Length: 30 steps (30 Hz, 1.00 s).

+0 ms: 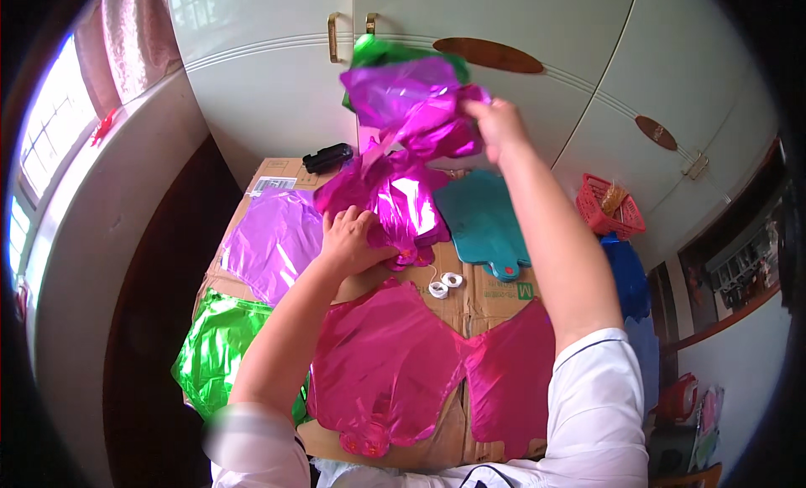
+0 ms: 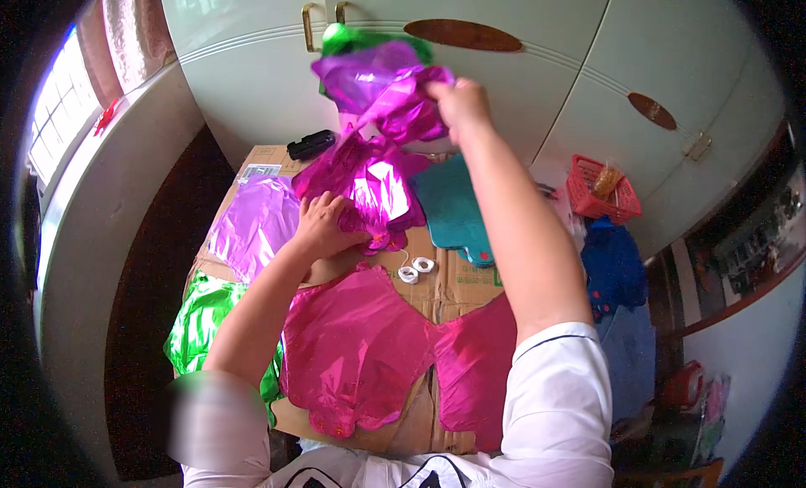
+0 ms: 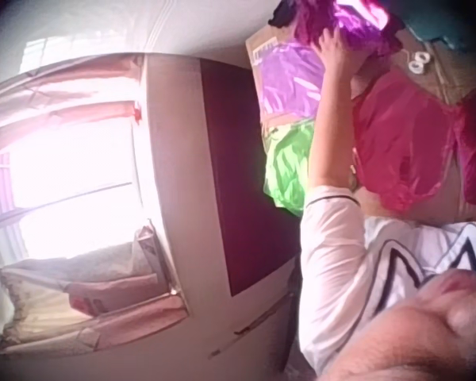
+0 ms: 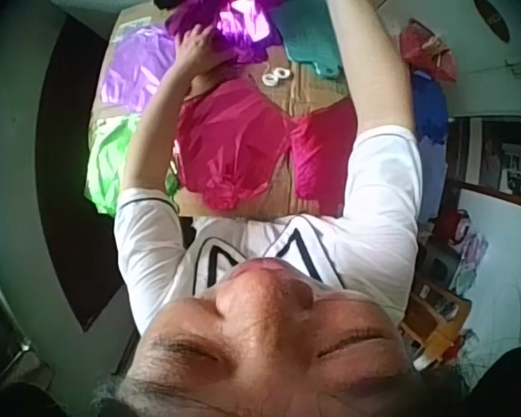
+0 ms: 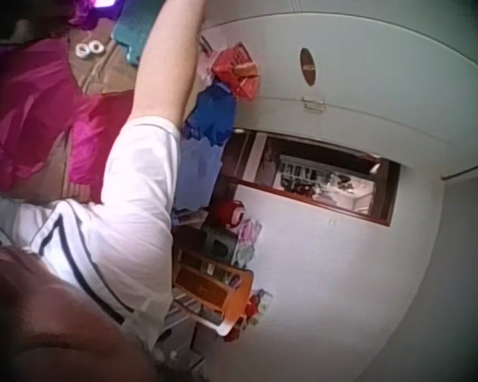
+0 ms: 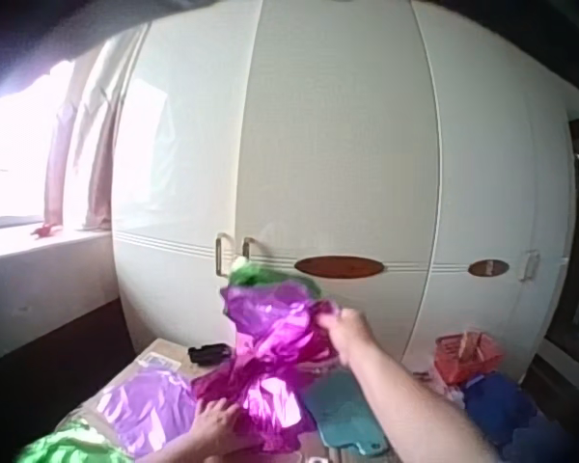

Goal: Folding and packaging colored plastic sheets into individual bags.

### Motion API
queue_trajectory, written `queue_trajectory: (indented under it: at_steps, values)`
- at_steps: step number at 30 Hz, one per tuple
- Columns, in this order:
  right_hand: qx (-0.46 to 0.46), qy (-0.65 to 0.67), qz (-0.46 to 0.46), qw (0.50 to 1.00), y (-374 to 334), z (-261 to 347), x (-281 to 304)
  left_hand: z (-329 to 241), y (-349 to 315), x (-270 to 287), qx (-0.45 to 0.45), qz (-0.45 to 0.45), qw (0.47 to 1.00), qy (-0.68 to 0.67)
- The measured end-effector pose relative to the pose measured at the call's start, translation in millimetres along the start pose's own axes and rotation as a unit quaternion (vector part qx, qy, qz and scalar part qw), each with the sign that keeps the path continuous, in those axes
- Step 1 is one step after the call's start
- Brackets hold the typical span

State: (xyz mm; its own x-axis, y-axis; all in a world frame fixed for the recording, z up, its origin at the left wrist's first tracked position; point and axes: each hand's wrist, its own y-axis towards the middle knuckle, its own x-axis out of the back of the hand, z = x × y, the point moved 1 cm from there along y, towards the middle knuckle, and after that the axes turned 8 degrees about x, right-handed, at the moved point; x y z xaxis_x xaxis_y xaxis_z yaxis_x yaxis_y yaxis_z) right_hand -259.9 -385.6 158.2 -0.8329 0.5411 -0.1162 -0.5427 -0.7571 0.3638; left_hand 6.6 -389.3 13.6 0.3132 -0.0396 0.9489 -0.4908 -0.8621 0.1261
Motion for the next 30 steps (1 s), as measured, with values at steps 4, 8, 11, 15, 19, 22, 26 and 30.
queue_trajectory:
  at_steps: [4,8,11,15,19,22,26,30]
  values:
    - [-0.035,0.003,-0.080,0.996,44.3,35.1,62.9,-7.5,9.0,11.9,-0.003,0.049,0.999,-0.004]
    - [-0.021,-0.178,-0.109,0.978,68.6,59.6,150.2,-13.6,14.0,15.8,-0.017,0.060,0.998,0.026]
    - [0.016,-0.421,-0.081,0.903,58.5,75.8,189.3,-14.8,13.8,20.2,-0.015,0.058,0.997,0.056]
    - [0.139,-0.597,-0.008,0.790,12.7,114.9,172.4,-23.1,3.8,34.6,-0.118,-0.098,0.987,0.053]
    - [0.297,-0.550,0.063,0.778,-41.1,120.6,152.3,-93.7,1.7,33.7,-0.378,-0.105,0.908,-0.147]
    - [0.308,-0.514,0.153,0.785,-74.9,73.3,146.4,-135.9,-3.7,-2.1,-0.440,-0.019,0.884,-0.159]
    - [0.254,-0.500,0.211,0.800,-117.0,-4.9,156.1,-167.2,12.1,-56.6,-0.508,-0.011,0.857,-0.079]
    - [0.187,-0.390,0.197,0.880,-137.0,-44.5,164.5,-170.5,10.6,-62.7,-0.506,-0.033,0.860,-0.058]
